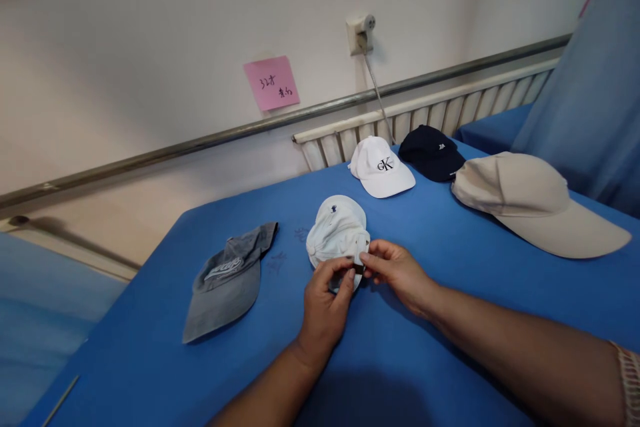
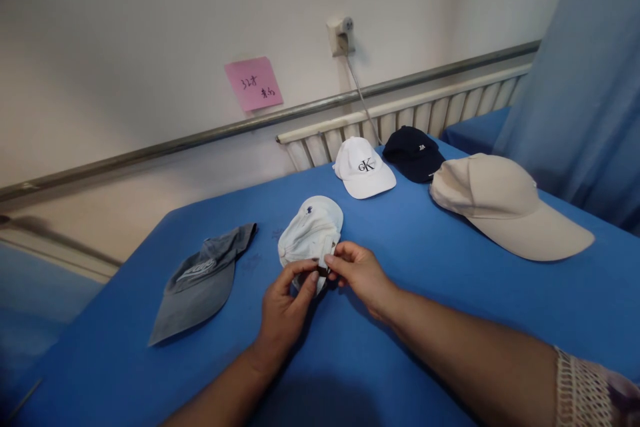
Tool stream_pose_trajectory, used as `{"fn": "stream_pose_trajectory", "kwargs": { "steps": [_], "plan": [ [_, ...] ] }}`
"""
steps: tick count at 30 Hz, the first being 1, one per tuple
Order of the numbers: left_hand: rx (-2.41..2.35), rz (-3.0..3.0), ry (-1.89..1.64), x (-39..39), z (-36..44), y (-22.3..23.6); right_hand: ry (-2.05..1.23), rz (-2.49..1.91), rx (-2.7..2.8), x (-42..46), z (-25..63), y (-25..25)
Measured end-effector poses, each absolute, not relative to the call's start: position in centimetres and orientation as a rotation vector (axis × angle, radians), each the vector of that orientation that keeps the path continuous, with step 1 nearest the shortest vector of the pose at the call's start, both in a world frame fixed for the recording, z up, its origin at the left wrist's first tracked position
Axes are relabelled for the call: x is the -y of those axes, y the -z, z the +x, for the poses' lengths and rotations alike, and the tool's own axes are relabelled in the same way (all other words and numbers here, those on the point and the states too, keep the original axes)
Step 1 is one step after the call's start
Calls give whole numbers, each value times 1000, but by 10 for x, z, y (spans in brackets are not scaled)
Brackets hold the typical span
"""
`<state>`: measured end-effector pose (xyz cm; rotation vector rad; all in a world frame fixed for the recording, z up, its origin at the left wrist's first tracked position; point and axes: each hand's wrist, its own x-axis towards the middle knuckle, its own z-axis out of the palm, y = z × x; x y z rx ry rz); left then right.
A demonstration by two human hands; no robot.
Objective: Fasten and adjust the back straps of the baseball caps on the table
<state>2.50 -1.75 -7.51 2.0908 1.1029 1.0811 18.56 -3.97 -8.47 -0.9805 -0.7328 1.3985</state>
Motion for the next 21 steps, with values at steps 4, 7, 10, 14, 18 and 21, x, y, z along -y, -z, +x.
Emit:
{"fn": "stream_pose_trajectory", "kwargs": {
  "steps": [4, 7, 10, 14, 18, 21],
  "plan": [
    [-1059, 2075, -1106, 15, 26, 77, -1372, -999, 782, 38, 186, 84],
    [-1043, 2091, -1095, 14, 27, 76, -1357, -995, 791, 38, 185, 85],
    [-1064, 2109, -1056, 14, 28, 75, -1344, -991, 809, 37, 184, 86],
    [-1113, 2077, -1017, 14, 30, 73, -1343, -961, 826, 37, 185, 82],
    [-1180, 1981, -1024, 14, 33, 70, -1365, -893, 833, 37, 183, 80],
    [-1182, 1968, -1014, 14, 33, 69, -1348, -890, 829, 36, 180, 84]
  ]
}}
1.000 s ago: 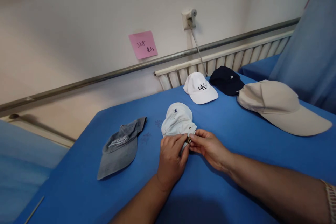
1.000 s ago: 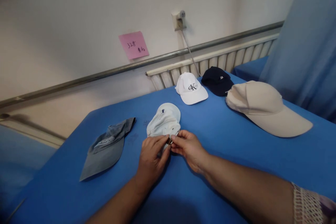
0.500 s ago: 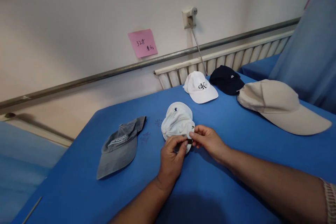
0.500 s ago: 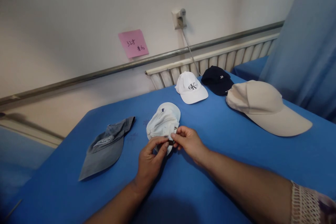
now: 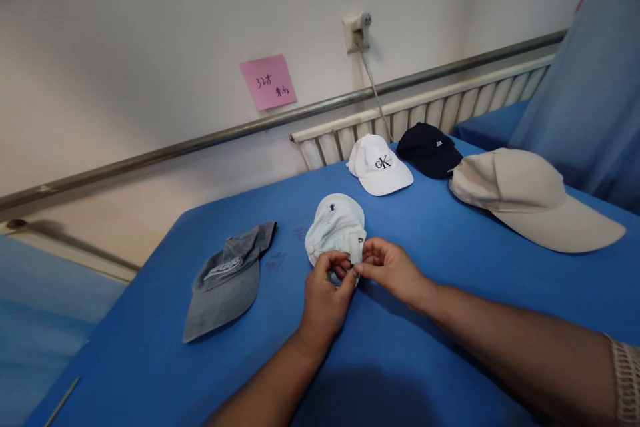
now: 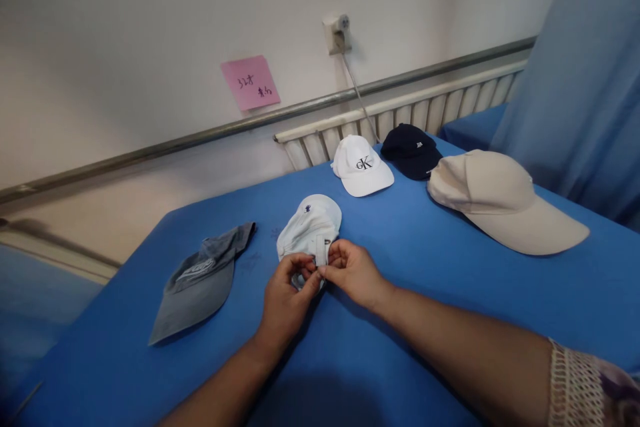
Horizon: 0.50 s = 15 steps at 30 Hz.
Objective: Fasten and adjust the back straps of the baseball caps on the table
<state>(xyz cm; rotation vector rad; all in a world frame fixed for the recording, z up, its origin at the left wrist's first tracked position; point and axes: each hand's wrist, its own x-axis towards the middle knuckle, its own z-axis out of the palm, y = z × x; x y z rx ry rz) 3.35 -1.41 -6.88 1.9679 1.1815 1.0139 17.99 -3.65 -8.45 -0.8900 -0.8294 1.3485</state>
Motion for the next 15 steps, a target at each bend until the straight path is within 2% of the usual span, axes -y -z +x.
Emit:
{"fn": "stream_pose_trajectory", "kwargs": {
  "steps": [15],
  "plan": [
    [-1118, 1932, -967, 10, 31, 71, -1295, -907, 749, 34, 171, 97]
  ]
}}
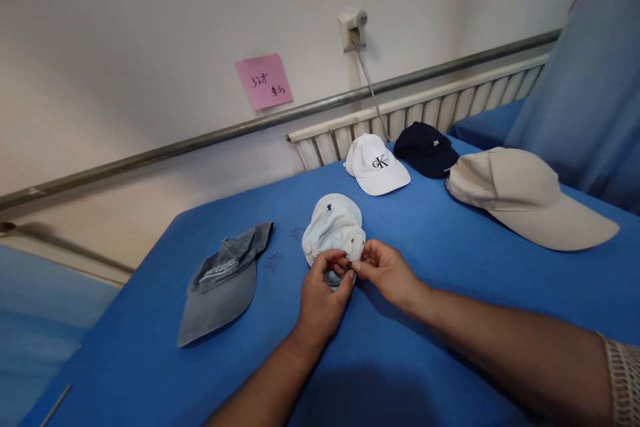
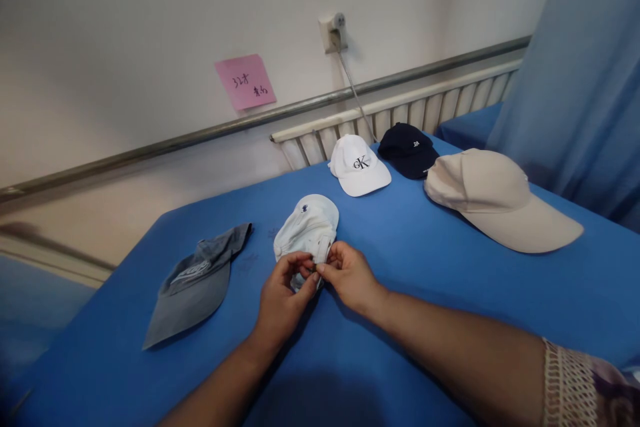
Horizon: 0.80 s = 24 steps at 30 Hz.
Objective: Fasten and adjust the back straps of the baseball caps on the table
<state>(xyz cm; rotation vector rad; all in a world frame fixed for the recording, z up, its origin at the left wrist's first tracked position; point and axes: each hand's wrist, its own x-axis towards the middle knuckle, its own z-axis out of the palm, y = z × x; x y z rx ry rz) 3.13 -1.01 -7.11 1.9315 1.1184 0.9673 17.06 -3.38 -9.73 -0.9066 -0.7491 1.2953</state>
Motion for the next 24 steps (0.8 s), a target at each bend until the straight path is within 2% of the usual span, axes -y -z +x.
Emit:
{"fn": "stream_pose_trajectory", "kwargs": {
  "steps": [24],
  "plan": [
    [-1114, 2199, -987, 9, 20, 74, -1523, -830, 670, 38, 180, 90]
  ]
}}
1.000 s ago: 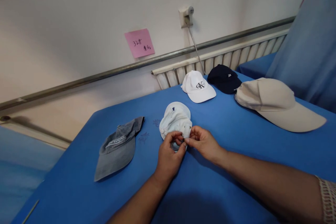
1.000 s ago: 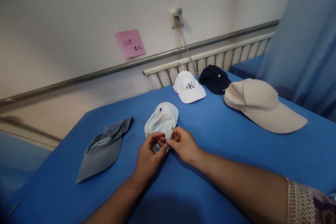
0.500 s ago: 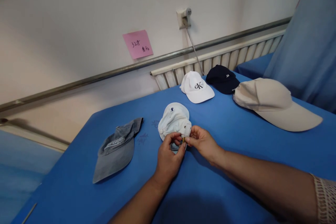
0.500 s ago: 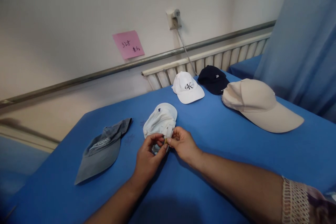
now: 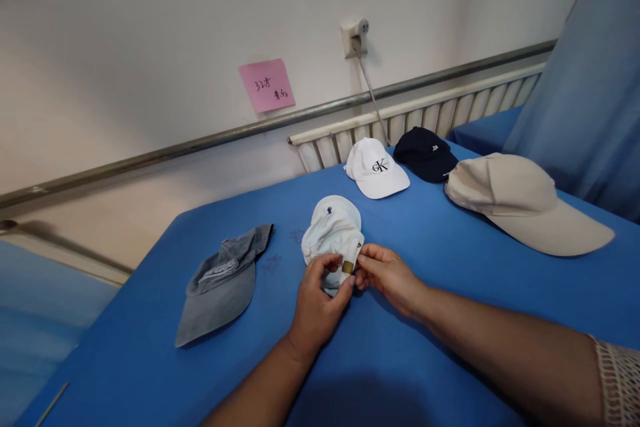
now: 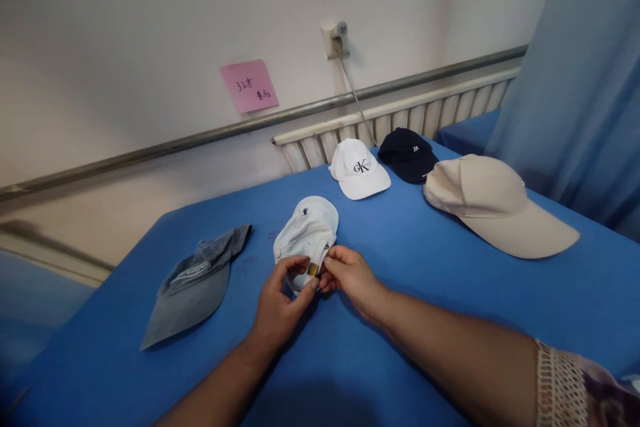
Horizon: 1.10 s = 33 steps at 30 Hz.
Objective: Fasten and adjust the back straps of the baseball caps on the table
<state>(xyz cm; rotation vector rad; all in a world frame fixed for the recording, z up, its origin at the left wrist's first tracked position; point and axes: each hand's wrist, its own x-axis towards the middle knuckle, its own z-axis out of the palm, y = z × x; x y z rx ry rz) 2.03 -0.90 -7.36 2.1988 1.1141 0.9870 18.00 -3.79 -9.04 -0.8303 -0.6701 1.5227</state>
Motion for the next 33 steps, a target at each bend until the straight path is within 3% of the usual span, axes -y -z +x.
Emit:
{"fn": "stream_pose_trajectory", "kwargs": {
  "steps": [9, 19, 25, 33],
  "plan": [
    [-1059, 2296, -1001, 13, 21, 76, -1513, -828, 712, 42, 180, 87],
    [-1063, 2293, -1127, 12, 13, 72, -1768, -498, 260, 34, 194, 88],
    [-1058, 2102, -1002, 16, 12, 72, -1806, -495, 199, 29, 201, 89],
    [-1054, 2388, -824, 17, 16, 73, -1782, -580, 379, 30, 196, 88]
  ]
}}
